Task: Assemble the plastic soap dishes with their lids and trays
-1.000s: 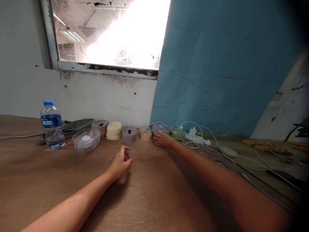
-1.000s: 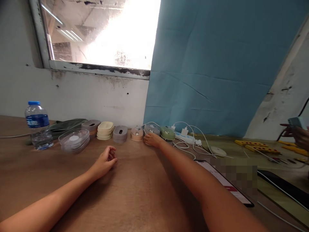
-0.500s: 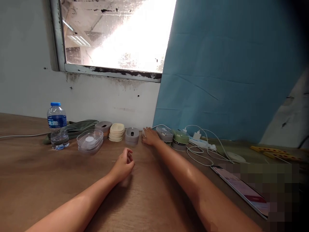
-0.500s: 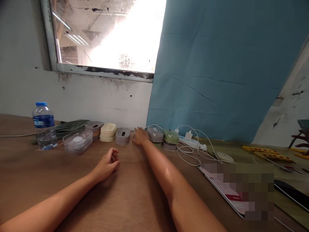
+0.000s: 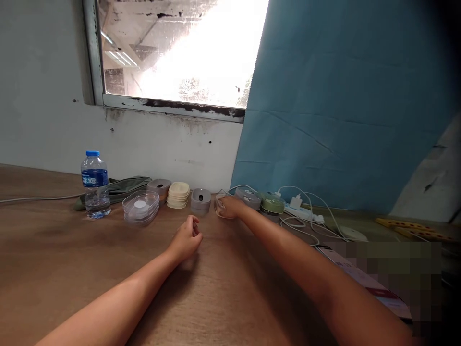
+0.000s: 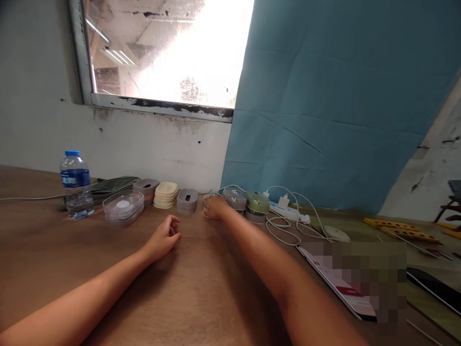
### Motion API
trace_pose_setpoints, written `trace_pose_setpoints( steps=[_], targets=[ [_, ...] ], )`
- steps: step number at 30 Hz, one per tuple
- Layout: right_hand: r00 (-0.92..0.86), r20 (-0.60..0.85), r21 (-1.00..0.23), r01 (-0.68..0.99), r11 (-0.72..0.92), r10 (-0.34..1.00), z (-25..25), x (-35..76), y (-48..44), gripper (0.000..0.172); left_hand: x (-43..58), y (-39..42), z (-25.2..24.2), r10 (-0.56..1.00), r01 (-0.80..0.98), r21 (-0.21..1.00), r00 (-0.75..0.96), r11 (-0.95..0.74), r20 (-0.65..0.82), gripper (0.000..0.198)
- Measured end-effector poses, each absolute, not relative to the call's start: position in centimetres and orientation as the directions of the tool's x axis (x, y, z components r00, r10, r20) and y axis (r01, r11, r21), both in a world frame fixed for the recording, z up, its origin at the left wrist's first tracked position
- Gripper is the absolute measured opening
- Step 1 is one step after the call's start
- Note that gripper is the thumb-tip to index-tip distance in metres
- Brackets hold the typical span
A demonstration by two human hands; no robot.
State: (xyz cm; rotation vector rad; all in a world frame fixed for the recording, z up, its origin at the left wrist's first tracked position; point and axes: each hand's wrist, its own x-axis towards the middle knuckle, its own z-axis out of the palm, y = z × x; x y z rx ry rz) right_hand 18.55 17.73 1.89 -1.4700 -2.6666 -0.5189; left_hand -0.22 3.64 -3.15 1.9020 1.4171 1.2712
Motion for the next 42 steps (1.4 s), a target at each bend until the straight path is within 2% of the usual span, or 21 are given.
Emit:
trace_pose_setpoints(
  steps=[5,11,14,16,18,21,23,25,28,30,32,34,36,38,40,42],
  targets=[
    [-0.594,0.275,0.259,0.803,0.537,0.756,3.0,15.1,17.3,0.03,-0.5,3.8,-3.2,0.934,0.563,0.762,0.052,-0.32,0.354,0.021],
    [-0.61,0.23,0.247,0.79,0.56,0.759,1.9,10.8,17.1,0.026,-0.6,3.9,-3.3,0.942,0.601,0.746,0.034,-0.287,0.334,0.019],
    [-0.616,0.232,0.234,0.787,0.571,0.753,2.2,10.7,16.8,0.026,-0.7,4.0,-3.3,0.926,0.656,0.701,-0.006,-0.282,0.378,0.018],
    [-0.627,0.257,0.223,0.779,0.587,0.735,3.0,11.4,16.5,0.027,-0.9,4.4,-3.1,0.888,0.735,0.619,-0.051,-0.276,0.457,0.018],
    [-0.644,0.297,0.208,0.764,0.61,0.705,4.0,12.7,15.8,0.029,-1.3,5.4,-2.6,0.831,0.836,0.488,-0.072,-0.251,0.552,0.02],
    [-0.68,0.359,0.188,0.724,0.664,0.639,5.5,15.6,13.9,0.035,-2.1,8.1,-1.2,0.775,0.962,0.219,-0.012,-0.164,0.632,0.028],
    [-0.72,0.367,0.184,0.676,0.713,0.589,6.0,18.1,12.1,0.037,-2.5,10.3,-0.2,0.788,0.993,0.047,0.059,-0.11,0.613,0.034],
    [-0.785,0.342,0.181,0.595,0.783,0.517,6.0,20.8,9.9,0.037,-2.8,12.4,0.7,0.812,0.995,-0.021,0.095,-0.101,0.575,0.035],
    [-0.889,0.327,0.155,0.384,0.91,0.32,4.9,25.0,6.4,0.037,-3.0,14.6,1.4,0.845,0.993,-0.05,0.118,-0.108,0.521,0.034],
    [-0.909,0.281,0.109,0.35,0.93,0.309,3.8,27.4,4.2,0.036,-3.2,15.4,1.4,0.864,0.991,-0.073,0.133,-0.112,0.485,0.032],
    [-0.913,0.191,0.012,0.368,0.93,0.359,2.8,29.3,2.1,0.035,-3.5,15.8,1.3,0.875,0.989,-0.092,0.147,-0.117,0.461,0.03],
    [-0.874,0.134,-0.114,0.455,0.883,0.467,2.0,30.6,0.3,0.038,-3.7,16.0,1.2,0.874,0.987,-0.104,0.159,-0.125,0.459,0.031],
    [-0.794,0.121,-0.206,0.567,0.798,0.596,1.5,31.2,-1.0,0.042,-3.9,16.0,1.3,0.865,0.985,-0.107,0.171,-0.136,0.472,0.032],
    [-0.704,0.149,-0.248,0.653,0.715,0.694,1.0,31.3,-1.7,0.043,-3.9,15.7,1.6,0.85,0.984,-0.105,0.179,-0.146,0.495,0.035],
    [-0.614,0.196,-0.266,0.718,0.644,0.765,0.4,30.9,-2.0,0.041,-3.5,14.5,1.9,0.812,0.979,-0.038,0.187,-0.199,0.553,0.036],
    [-0.526,0.219,-0.275,0.775,0.569,0.822,-0.2,30.4,-2.0,0.042,-2.7,12.4,2.1,0.763,0.943,0.096,0.194,-0.317,0.617,0.036]
  ],
)
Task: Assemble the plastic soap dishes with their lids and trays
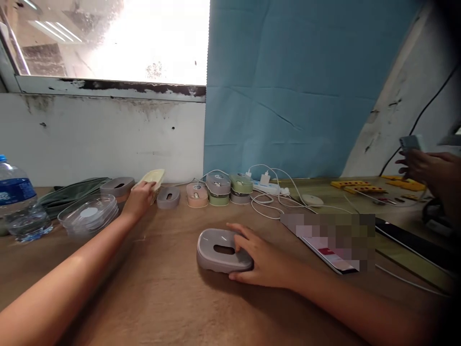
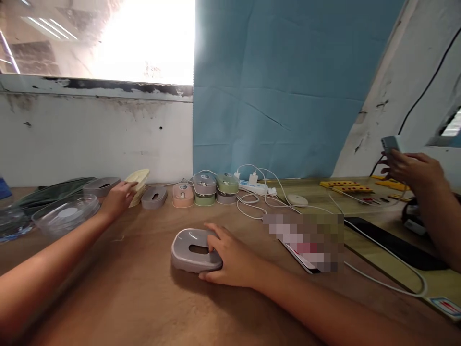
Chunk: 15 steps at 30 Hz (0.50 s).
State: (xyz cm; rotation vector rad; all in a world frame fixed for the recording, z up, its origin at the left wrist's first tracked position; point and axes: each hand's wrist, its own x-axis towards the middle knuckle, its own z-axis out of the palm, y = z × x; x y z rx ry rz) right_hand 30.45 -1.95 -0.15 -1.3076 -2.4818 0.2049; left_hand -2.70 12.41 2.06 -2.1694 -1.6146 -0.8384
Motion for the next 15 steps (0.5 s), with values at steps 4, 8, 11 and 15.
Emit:
trace_pose_setpoints(
  steps=[4,8,11,15],
  targets=[
    [-0.435,0.189,-0.316,0.822,0.474,0.88,-0.5,30.4,-1.1,0.048,-0.9,6.4,2.0,0.75,0.777,0.31,0.291,-0.548,0.594,0.03],
    [-0.28,0.406,-0.448,0.769,0.457,0.87,0.0,31.0,0.2,0.048,-0.1,2.1,2.0,0.776,0.667,0.401,0.492,-0.628,0.395,0.028],
    [-0.093,0.526,-0.618,0.641,0.455,0.845,0.5,30.6,0.6,0.052,0.0,1.0,2.1,0.74,0.599,0.45,0.616,-0.663,0.27,0.027],
    [-0.076,0.497,-0.749,0.465,0.472,0.864,0.3,28.2,0.2,0.053,0.8,0.5,1.0,0.635,0.467,0.508,0.738,-0.724,0.227,0.027]
  ],
)
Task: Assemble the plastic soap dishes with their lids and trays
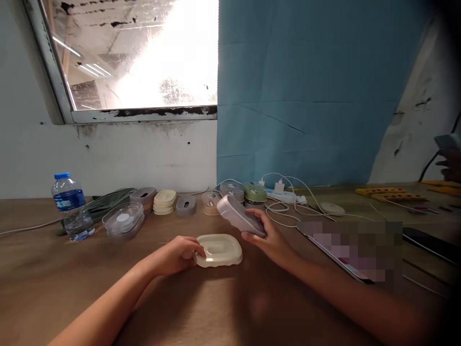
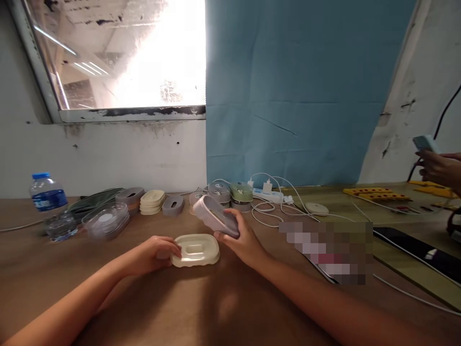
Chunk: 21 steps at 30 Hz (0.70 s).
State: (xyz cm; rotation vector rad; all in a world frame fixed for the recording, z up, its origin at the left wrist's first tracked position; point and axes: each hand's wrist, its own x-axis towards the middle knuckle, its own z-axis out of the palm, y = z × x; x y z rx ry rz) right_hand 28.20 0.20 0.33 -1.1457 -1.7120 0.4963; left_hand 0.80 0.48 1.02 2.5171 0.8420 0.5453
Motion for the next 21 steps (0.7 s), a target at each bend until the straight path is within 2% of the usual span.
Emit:
trace_pose_setpoints(
  steps=[5,7,12,14,17,19,21],
  targets=[
    [-0.206,0.48,-0.717,0.468,0.516,0.853,-1.2,26.1,-0.2,0.056,1.3,0.0,-0.1,0.555,0.352,0.509,0.764,-0.785,0.328,0.02],
    [-0.268,0.431,-0.715,0.481,0.508,0.861,-1.8,26.1,-0.1,0.056,0.9,0.1,0.0,0.606,0.381,0.515,0.693,-0.768,0.391,0.018],
    [-0.339,0.375,-0.721,0.478,0.502,0.863,-2.2,26.8,0.1,0.064,-0.2,0.6,-0.1,0.773,0.529,0.564,0.449,-0.634,0.448,0.04],
    [-0.358,0.379,-0.714,0.474,0.516,0.853,-2.2,26.9,0.2,0.063,-0.1,0.7,-0.5,0.768,0.492,0.592,0.467,-0.638,0.439,0.049],
    [-0.399,0.367,-0.689,0.49,0.534,0.84,-2.1,26.8,0.2,0.062,0.2,0.6,-0.9,0.726,0.423,0.627,0.584,-0.654,0.363,0.07],
    [-0.457,0.369,-0.662,0.483,0.574,0.81,-2.2,26.9,0.1,0.064,0.4,0.5,-1.1,0.706,0.43,0.615,0.633,-0.662,0.317,0.071],
    [-0.513,0.373,-0.629,0.473,0.617,0.773,-2.2,27.0,0.1,0.068,0.4,0.4,-1.0,0.693,0.448,0.58,0.65,-0.681,0.312,0.062]
  ],
)
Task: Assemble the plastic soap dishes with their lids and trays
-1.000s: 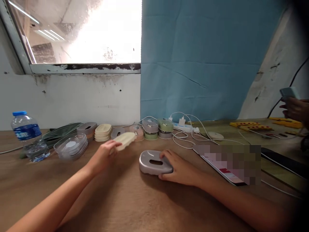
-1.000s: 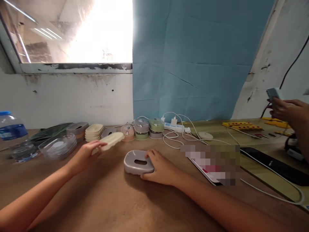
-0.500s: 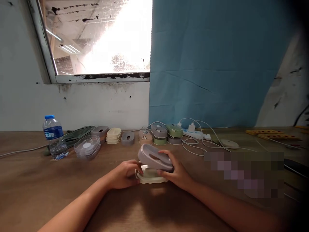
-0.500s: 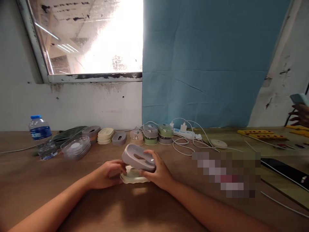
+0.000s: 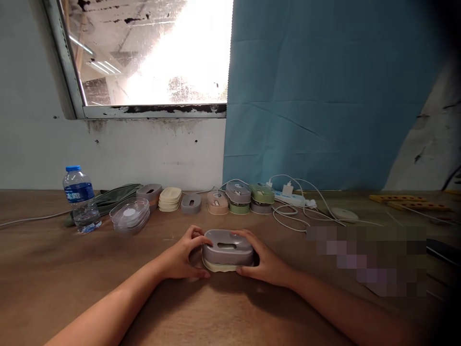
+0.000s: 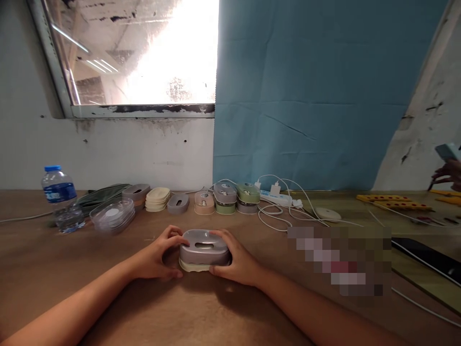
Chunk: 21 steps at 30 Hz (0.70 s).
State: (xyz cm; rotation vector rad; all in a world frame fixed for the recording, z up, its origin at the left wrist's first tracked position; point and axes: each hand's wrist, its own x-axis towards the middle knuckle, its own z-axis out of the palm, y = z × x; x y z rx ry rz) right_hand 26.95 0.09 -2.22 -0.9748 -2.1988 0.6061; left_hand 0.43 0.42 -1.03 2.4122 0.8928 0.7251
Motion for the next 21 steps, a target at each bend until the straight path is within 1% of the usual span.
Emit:
trace_pose_setpoints(
  steps=[2,4,6,8,10,16,21],
  targets=[
    [-0.553,0.337,-0.612,0.487,0.624,0.762,-2.2,27.1,0.0,0.073,0.3,0.4,-0.9,0.672,0.449,0.546,0.669,-0.707,0.319,0.052],
    [-0.583,0.246,-0.611,0.526,0.591,0.774,-2.1,27.3,-0.1,0.077,0.1,0.5,-0.7,0.651,0.443,0.526,0.69,-0.726,0.317,0.045],
    [-0.607,0.158,-0.61,0.56,0.56,0.779,-1.9,27.4,-0.2,0.081,0.0,0.6,-0.5,0.642,0.439,0.52,0.701,-0.732,0.312,0.042],
    [-0.617,0.121,-0.604,0.576,0.551,0.778,-1.7,27.5,-0.2,0.084,0.0,0.6,-0.5,0.639,0.432,0.525,0.703,-0.733,0.312,0.04],
    [-0.623,0.123,-0.594,0.577,0.561,0.772,-1.5,27.5,-0.2,0.084,0.1,0.7,-0.4,0.635,0.424,0.531,0.706,-0.734,0.315,0.038],
    [-0.636,0.136,-0.567,0.579,0.586,0.76,-1.2,27.5,-0.3,0.074,0.1,0.7,-0.2,0.645,0.447,0.525,0.708,-0.724,0.287,0.038],
    [-0.653,0.174,-0.542,0.561,0.626,0.737,-1.1,27.5,-0.4,0.073,-0.2,0.7,0.0,0.651,0.457,0.525,0.708,-0.718,0.273,0.037]
  ],
)
